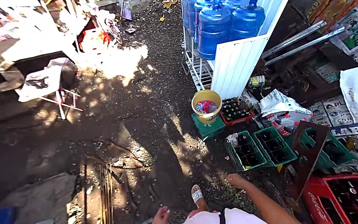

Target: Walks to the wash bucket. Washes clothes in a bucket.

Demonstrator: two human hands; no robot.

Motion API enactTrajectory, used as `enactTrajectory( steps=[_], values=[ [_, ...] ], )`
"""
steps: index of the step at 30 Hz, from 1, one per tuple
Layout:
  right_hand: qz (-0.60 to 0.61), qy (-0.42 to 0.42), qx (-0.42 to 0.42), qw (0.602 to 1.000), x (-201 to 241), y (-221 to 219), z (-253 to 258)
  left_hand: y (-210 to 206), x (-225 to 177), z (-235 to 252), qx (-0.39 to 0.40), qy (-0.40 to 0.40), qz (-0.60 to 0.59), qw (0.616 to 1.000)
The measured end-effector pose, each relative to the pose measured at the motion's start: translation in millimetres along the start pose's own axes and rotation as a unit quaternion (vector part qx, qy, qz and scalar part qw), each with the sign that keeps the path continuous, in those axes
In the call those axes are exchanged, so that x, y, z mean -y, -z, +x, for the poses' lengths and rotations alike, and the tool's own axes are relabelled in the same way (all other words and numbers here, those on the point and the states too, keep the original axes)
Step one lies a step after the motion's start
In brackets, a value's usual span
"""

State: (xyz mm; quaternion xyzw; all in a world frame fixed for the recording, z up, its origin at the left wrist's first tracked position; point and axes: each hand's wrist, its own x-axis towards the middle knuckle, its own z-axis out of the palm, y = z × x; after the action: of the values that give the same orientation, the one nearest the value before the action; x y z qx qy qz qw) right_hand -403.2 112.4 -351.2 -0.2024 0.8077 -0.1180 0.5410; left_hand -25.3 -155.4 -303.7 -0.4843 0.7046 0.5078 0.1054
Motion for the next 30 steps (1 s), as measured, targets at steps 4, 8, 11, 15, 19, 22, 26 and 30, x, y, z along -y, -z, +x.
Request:
enactTrajectory(
  steps=[4, 8, 11, 15, 19, 22, 26, 30],
  values=[
    [0.221, -0.006, -0.128, 0.967, 10.3, 49.5, 7.0, 26.1, -72.5, 76.8, 0.094, 0.033, 0.124, 0.987],
    [0.33, -0.092, -0.178, 0.923, -31.1, 62.1, 1.6, 33.0, -117.6, 136.6, 0.19, 0.03, 0.336, 0.922],
    [0.331, -0.235, -0.162, 0.899, -78.4, 29.7, -6.9, 29.2, -154.9, 177.6, 0.214, 0.023, 0.376, 0.901],
    [0.186, -0.358, -0.032, 0.914, -101.0, -0.9, 0.6, 27.0, -203.6, 240.0, 0.233, 0.005, 0.379, 0.896],
    [0.259, -0.311, -0.07, 0.912, -86.8, 56.5, 83.5, 33.3, -248.1, 306.4, 0.254, 0.026, 0.387, 0.886],
    [0.272, -0.238, -0.129, 0.923, -23.8, 176.3, 142.3, 44.7, -281.3, 343.6, 0.289, 0.045, 0.447, 0.845],
    [0.236, -0.082, -0.194, 0.949, 86.9, 342.9, 211.8, 51.7, -346.2, 411.8, 0.247, 0.006, 0.416, 0.875],
    [0.244, 0.01, -0.192, 0.951, 167.3, 409.1, 282.5, 35.0, -425.9, 460.7, 0.22, -0.029, 0.395, 0.892]
  ],
)
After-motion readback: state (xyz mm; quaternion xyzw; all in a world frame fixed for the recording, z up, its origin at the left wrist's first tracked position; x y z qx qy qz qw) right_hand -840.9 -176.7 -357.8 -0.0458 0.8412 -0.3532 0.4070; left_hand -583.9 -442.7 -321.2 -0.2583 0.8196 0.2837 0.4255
